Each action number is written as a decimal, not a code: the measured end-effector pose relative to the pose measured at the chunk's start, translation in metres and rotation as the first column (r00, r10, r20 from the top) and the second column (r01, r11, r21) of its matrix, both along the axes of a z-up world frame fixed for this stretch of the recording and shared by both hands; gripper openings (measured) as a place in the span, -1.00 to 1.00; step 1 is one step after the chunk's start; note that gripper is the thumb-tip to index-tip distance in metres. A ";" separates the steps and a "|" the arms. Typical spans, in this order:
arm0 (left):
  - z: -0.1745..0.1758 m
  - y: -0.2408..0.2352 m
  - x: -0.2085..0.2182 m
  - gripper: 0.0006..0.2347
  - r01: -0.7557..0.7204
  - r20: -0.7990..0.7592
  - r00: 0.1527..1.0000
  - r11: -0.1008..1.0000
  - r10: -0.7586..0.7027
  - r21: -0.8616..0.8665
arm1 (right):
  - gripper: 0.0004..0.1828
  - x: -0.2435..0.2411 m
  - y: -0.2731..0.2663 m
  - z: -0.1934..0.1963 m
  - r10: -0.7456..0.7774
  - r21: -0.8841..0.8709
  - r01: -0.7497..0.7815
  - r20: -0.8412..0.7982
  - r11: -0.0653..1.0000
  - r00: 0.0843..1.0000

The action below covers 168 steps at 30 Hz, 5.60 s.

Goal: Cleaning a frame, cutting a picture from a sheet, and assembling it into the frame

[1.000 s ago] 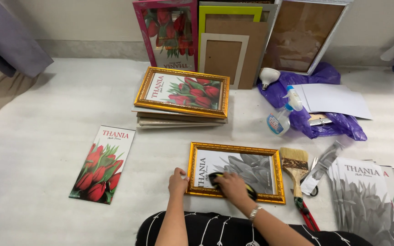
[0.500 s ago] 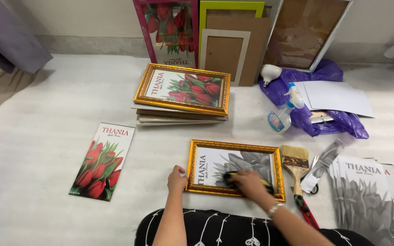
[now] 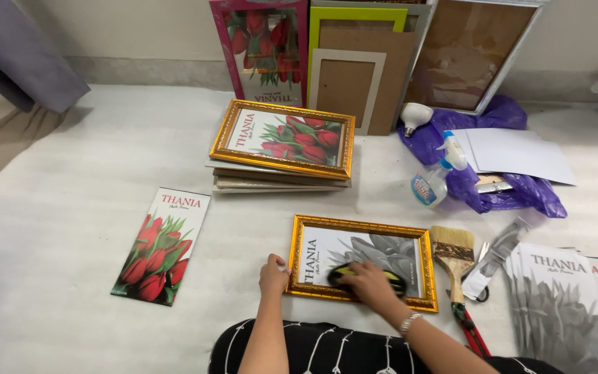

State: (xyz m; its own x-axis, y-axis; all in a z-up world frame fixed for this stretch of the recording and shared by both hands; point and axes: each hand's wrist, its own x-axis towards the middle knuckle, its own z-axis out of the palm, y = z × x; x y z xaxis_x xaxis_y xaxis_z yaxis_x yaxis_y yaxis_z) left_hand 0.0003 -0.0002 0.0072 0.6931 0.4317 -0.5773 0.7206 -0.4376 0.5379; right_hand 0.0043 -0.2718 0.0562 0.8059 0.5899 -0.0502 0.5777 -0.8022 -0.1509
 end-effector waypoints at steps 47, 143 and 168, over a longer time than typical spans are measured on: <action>0.006 0.002 -0.005 -0.85 0.032 0.030 0.999 0.999 -0.031 -0.008 | -0.54 0.021 0.102 -0.004 -0.091 -0.052 0.092 0.015 0.994 0.996; -0.050 0.016 0.004 -0.78 0.077 0.019 0.997 0.996 -0.078 0.049 | -0.70 0.077 0.030 -0.047 -0.457 0.040 0.456 0.038 0.889 0.889; -0.040 0.014 0.002 -0.78 0.066 0.046 0.997 0.997 -0.068 0.049 | -0.62 0.069 0.138 -0.042 -0.403 0.053 0.400 0.079 0.915 0.912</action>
State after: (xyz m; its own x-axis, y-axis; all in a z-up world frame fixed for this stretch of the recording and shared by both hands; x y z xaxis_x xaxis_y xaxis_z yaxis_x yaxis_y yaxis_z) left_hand 0.0028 0.0135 -0.0325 0.7475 0.4094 -0.5231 0.6629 -0.5102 0.5480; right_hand 0.0735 -0.1336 0.0146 0.9754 0.2159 0.0450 0.2203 -0.9643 -0.1472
